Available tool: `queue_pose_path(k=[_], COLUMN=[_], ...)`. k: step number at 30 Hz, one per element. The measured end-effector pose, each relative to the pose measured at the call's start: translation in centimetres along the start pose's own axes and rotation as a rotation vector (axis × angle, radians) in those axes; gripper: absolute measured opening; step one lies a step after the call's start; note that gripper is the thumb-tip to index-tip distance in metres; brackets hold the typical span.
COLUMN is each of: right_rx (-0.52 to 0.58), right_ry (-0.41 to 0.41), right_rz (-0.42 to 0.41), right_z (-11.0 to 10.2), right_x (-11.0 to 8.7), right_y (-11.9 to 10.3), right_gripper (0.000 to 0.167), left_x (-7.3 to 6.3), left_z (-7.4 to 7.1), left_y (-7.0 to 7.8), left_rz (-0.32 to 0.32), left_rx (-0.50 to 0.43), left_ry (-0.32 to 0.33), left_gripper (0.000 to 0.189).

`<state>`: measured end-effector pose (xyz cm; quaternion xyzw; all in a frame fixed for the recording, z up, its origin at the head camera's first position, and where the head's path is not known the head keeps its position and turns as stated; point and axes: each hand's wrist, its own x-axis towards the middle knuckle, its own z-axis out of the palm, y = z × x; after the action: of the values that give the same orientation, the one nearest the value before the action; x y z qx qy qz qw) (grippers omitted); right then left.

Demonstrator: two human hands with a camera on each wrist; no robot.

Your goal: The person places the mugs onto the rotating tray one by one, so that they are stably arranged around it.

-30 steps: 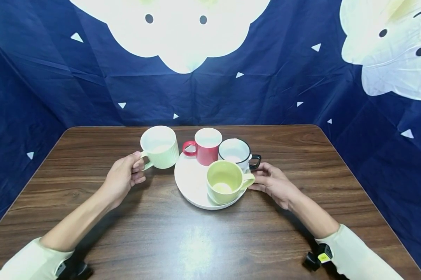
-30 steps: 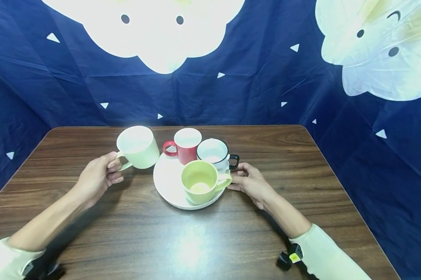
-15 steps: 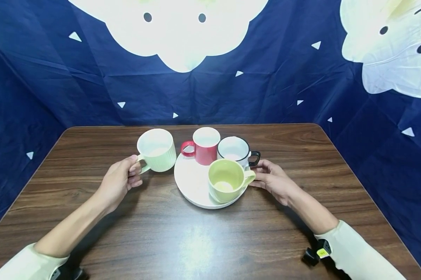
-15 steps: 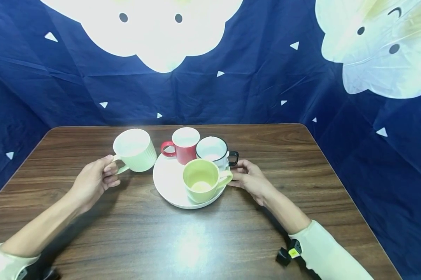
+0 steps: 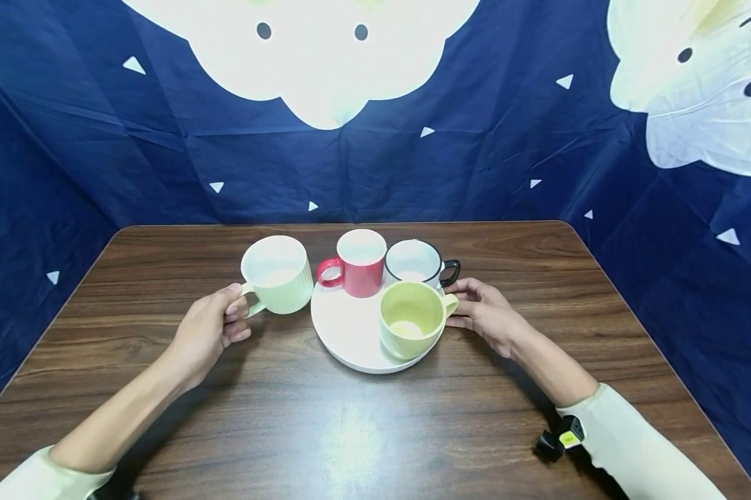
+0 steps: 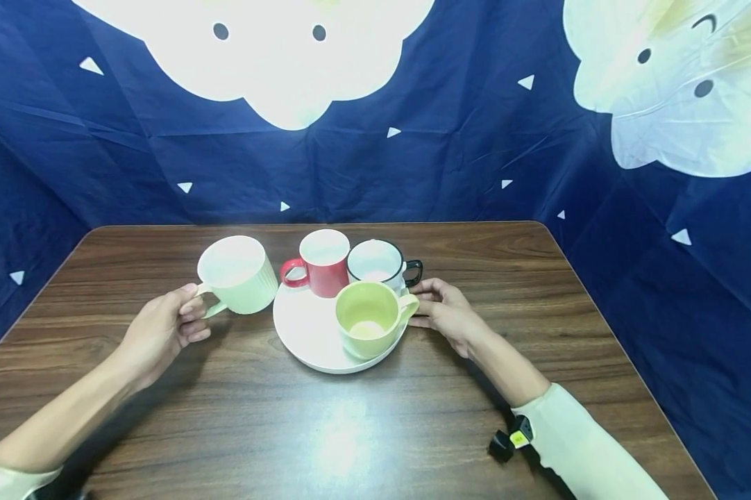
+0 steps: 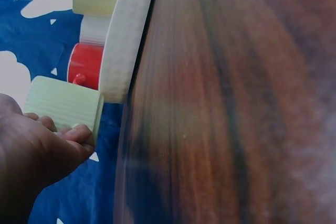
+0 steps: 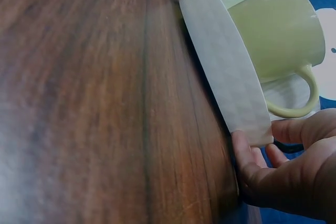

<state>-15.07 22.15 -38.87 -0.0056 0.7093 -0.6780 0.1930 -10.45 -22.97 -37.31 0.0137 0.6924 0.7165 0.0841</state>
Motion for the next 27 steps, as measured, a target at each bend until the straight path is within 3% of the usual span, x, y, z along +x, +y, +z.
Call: queue_pose_path(k=[9,27], right_rx=[-0.015,-0.047], right_ry=[-0.007,-0.052], right_rz=[0.007,-0.002], right_z=[-0.3,-1.4], right_x=[0.8,2.4], right_y=[-0.2,0.0], right_gripper=[0.038,0.035], left_x=[-1.0,-2.1], left_z=[-0.4,-1.2], left_y=[-0.2,-0.9], left_rz=[-0.009,-0.012], left_rx=[0.041,0.027], left_ry=[0.007,0.010], left_gripper=[0.046,0.046])
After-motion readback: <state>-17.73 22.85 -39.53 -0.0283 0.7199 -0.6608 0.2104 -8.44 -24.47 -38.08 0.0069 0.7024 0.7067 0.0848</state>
